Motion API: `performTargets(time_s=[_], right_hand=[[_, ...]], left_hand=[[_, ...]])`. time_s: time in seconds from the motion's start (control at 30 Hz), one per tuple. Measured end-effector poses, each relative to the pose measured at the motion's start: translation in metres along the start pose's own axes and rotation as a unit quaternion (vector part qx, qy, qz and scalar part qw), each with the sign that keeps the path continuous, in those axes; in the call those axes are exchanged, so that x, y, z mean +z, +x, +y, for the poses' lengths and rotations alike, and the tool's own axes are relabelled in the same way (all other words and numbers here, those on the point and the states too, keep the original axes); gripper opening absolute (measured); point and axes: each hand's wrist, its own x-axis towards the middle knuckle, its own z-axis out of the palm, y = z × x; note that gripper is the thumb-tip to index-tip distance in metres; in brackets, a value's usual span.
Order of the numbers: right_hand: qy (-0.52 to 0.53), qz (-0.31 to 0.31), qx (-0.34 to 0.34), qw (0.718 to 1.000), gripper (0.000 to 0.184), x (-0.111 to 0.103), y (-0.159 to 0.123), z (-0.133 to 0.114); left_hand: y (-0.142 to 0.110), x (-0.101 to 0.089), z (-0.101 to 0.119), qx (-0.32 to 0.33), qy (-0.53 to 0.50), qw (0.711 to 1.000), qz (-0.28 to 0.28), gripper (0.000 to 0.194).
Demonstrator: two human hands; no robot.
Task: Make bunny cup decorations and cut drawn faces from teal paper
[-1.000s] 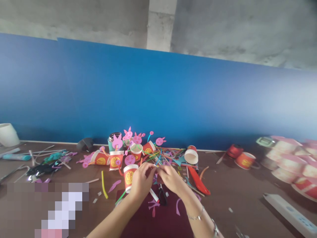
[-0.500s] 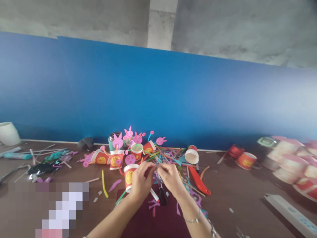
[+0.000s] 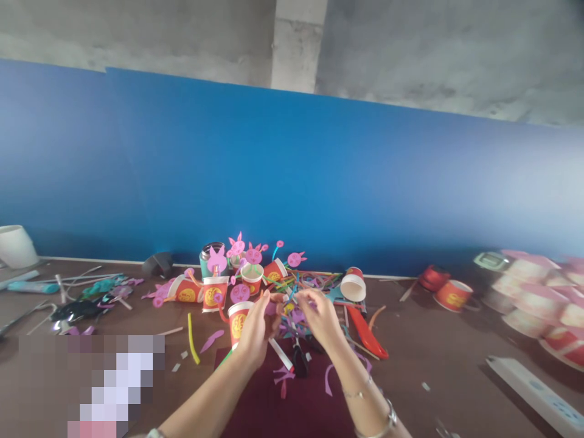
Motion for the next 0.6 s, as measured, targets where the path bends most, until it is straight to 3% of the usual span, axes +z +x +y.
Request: performTargets(time_s=[0.07,0.17,0.33,0.47,0.6], right_hand=[[0.096,-0.019,0.006,0.995,0.029,0.001,0.000,-0.006],[0.115,-0.015,-0.013,0.993,0.022,0.003,0.000,-0.012],[0.003,0.021,-0.119,0.993,0.015,0.002,-0.008,-0.017],[-0.152,0.071,-0.236,0.957,0.012,0.003,-0.018,-0.027],[-0.116,0.027,-0.248,0.962,0.010,0.006,-0.024,-0.033]], left_hand=[[0.000,0.001,-0.002,-0.009,0.009,1.000,0.004,0.043],[0.000,0.001,-0.005,-0.016,0.034,0.999,0.016,0.048],[0.001,0.000,-0.011,0.005,0.063,0.998,0.014,0.051],[0.001,0.000,-0.010,-0.008,0.053,0.998,0.020,0.060],[0.003,-0.003,-0.007,-0.045,0.045,0.997,0.051,0.075]])
